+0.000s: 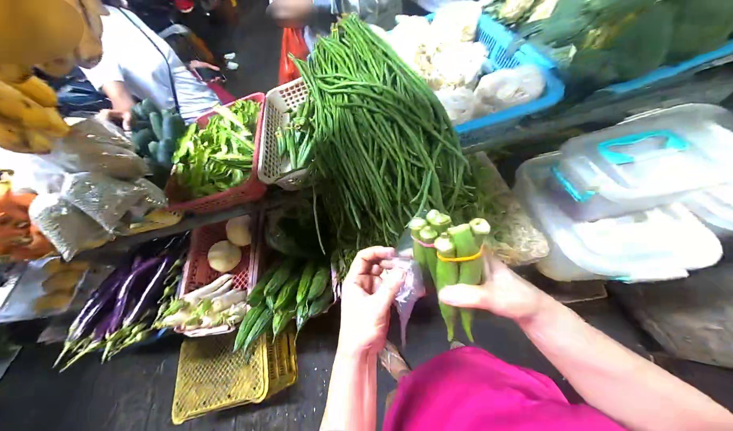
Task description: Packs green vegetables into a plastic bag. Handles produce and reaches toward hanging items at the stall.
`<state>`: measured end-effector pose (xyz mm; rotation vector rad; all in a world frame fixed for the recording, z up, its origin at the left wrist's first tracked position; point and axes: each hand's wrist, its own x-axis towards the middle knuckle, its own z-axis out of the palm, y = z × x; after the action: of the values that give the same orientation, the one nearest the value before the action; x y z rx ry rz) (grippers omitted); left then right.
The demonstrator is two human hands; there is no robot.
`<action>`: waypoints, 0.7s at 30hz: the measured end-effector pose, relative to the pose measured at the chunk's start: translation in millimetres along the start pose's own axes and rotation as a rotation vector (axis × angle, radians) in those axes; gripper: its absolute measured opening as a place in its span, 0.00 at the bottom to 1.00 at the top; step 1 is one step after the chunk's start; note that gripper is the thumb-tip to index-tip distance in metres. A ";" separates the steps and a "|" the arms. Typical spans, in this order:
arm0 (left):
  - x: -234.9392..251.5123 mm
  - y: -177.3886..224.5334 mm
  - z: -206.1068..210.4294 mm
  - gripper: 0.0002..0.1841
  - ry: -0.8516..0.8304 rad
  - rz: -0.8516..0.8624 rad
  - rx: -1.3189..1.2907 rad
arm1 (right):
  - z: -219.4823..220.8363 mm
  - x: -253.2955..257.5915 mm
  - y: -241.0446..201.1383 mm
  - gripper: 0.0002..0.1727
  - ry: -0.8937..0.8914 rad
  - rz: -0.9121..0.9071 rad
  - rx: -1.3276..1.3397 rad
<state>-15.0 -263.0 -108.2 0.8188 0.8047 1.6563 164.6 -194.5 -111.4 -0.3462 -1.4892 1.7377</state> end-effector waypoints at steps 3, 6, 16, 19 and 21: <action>14.7 14.5 -23.2 0.14 -0.001 0.047 0.027 | 8.9 18.1 8.2 0.33 0.087 -0.023 -0.060; 26.9 19.9 -39.0 0.13 0.007 0.013 -0.104 | 6.9 29.3 14.1 0.30 0.051 -0.097 -0.002; 34.7 28.7 -48.9 0.34 -0.173 -0.157 0.285 | -17.1 40.3 6.9 0.36 0.096 -0.128 -0.176; 63.5 10.7 -41.9 0.19 -0.025 -0.093 0.413 | -30.8 40.1 -0.1 0.37 -0.066 -0.115 0.218; 86.4 -8.0 -39.7 0.31 -0.102 -0.100 0.459 | -29.0 40.6 -16.5 0.41 -0.115 -0.118 0.554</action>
<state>-61.1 -181.4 -126.0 1.1490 1.1552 1.3450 164.2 -145.5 -92.4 0.1287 -1.0180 2.0075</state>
